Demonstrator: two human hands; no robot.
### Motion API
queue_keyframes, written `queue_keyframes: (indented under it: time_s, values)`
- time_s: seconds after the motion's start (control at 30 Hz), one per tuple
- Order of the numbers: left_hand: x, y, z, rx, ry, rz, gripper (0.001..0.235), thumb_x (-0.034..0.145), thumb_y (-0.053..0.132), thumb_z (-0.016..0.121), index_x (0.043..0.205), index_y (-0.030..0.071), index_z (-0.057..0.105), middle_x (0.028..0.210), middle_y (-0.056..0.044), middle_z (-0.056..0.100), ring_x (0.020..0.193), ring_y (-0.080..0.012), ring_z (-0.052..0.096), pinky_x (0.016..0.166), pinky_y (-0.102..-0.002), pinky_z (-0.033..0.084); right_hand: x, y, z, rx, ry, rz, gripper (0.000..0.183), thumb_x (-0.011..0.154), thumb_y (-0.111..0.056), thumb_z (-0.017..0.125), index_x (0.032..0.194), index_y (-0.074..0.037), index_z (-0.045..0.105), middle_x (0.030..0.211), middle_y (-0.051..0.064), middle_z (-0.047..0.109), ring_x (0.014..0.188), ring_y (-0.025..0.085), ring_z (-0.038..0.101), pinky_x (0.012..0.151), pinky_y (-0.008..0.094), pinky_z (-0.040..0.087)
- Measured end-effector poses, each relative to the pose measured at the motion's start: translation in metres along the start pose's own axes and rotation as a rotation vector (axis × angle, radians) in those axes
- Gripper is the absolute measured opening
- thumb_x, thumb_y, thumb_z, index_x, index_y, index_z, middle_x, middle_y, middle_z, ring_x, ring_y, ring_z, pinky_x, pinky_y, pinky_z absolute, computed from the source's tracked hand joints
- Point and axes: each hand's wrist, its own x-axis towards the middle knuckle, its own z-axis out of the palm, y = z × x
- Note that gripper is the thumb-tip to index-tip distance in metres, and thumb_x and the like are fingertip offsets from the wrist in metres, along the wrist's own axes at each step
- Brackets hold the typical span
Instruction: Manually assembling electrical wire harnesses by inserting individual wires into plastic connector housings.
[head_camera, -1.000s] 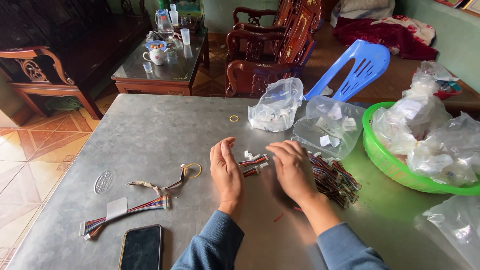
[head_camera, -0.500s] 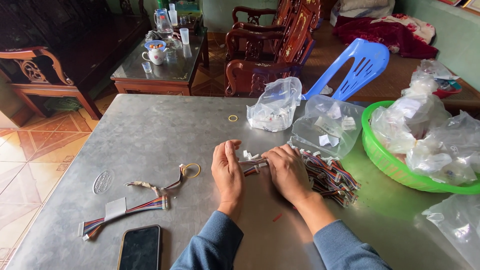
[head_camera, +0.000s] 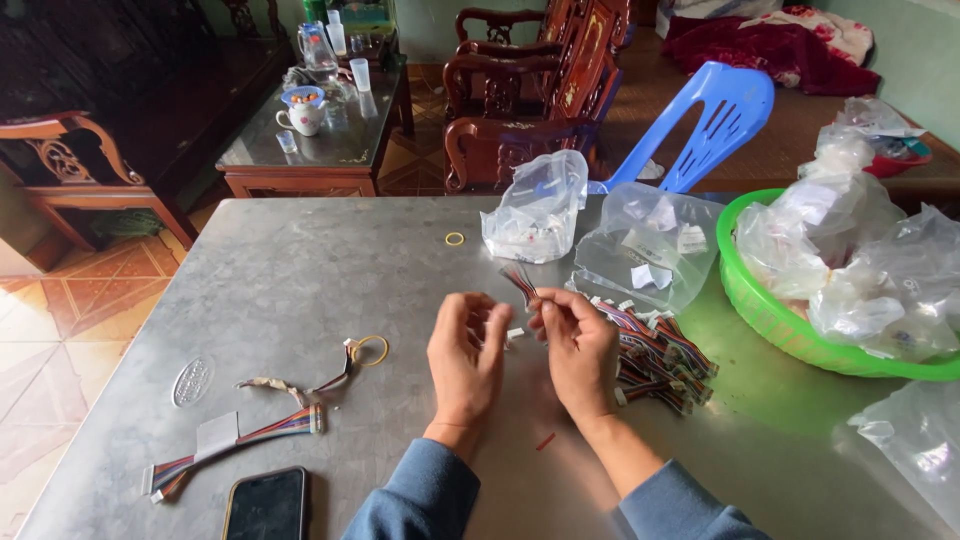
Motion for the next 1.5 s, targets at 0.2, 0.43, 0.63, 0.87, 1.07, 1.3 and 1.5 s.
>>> queue_keyframes:
  time_s: [0.2, 0.43, 0.63, 0.87, 1.07, 1.3, 1.5]
  values:
    - [0.003, -0.006, 0.002, -0.027, -0.14, -0.06, 0.012, 0.097, 0.024, 0.087, 0.105, 0.016, 0.085, 0.084, -0.004, 0.079, 0.069, -0.0183, 0.077, 0.059, -0.03, 0.058, -0.002, -0.006, 0.005, 0.042, -0.062, 0.104, 0.018, 0.102, -0.003, 0.071, 0.109, -0.008, 0.088, 0.071, 0.01, 0.082, 0.064, 0.012, 0.076, 0.066, 0.028, 0.063]
    - [0.002, 0.01, -0.003, -0.115, -0.227, -0.288, 0.01, 0.098, 0.012, 0.078, 0.102, 0.008, 0.086, 0.075, -0.008, 0.081, 0.067, -0.0147, 0.072, 0.06, -0.03, 0.057, 0.011, 0.007, 0.001, 0.095, -0.165, 0.124, 0.015, 0.098, -0.017, 0.085, 0.11, -0.007, 0.088, 0.099, 0.006, 0.086, 0.091, 0.011, 0.078, 0.081, 0.028, 0.063]
    - [0.005, 0.013, -0.005, -0.126, -0.305, -0.384, 0.013, 0.097, 0.014, 0.078, 0.099, 0.007, 0.089, 0.073, -0.009, 0.08, 0.066, -0.0139, 0.07, 0.061, -0.03, 0.058, 0.015, 0.008, -0.001, 0.193, -0.277, 0.221, 0.011, 0.096, -0.022, 0.089, 0.096, -0.011, 0.09, 0.097, 0.003, 0.085, 0.092, 0.007, 0.072, 0.082, 0.028, 0.062]
    - [0.007, 0.011, -0.008, -0.085, -0.392, -0.413, 0.017, 0.098, 0.02, 0.078, 0.099, 0.007, 0.088, 0.074, -0.009, 0.075, 0.071, -0.0154, 0.063, 0.065, -0.031, 0.053, 0.017, 0.01, -0.002, 0.316, -0.266, 0.287, 0.01, 0.089, -0.015, 0.093, 0.085, -0.008, 0.087, 0.086, 0.002, 0.079, 0.084, 0.006, 0.065, 0.08, 0.025, 0.057]
    - [0.005, -0.003, -0.004, -0.022, -0.49, -0.378, 0.018, 0.098, 0.022, 0.076, 0.098, 0.008, 0.087, 0.074, -0.012, 0.075, 0.072, -0.02, 0.065, 0.067, -0.037, 0.055, 0.018, 0.022, 0.0, 0.353, -0.167, 0.286, 0.011, 0.09, -0.013, 0.093, 0.083, -0.008, 0.085, 0.082, 0.001, 0.076, 0.081, 0.004, 0.061, 0.077, 0.024, 0.055]
    - [0.003, -0.003, -0.006, 0.0, -0.567, -0.378, 0.018, 0.096, 0.024, 0.077, 0.096, 0.009, 0.088, 0.07, -0.012, 0.074, 0.069, -0.0202, 0.066, 0.066, -0.036, 0.056, 0.024, 0.034, -0.004, 0.394, -0.077, 0.246, 0.01, 0.089, -0.008, 0.094, 0.085, -0.007, 0.085, 0.081, 0.004, 0.078, 0.074, 0.005, 0.06, 0.072, 0.023, 0.053]
    - [0.005, 0.003, -0.008, -0.036, -0.594, -0.38, 0.018, 0.095, 0.023, 0.08, 0.096, 0.006, 0.087, 0.071, -0.013, 0.075, 0.071, -0.0207, 0.069, 0.067, -0.036, 0.057, 0.029, 0.034, -0.003, 0.462, -0.04, 0.258, 0.01, 0.094, -0.011, 0.091, 0.088, -0.006, 0.085, 0.073, 0.006, 0.067, 0.072, 0.007, 0.057, 0.07, 0.022, 0.048]
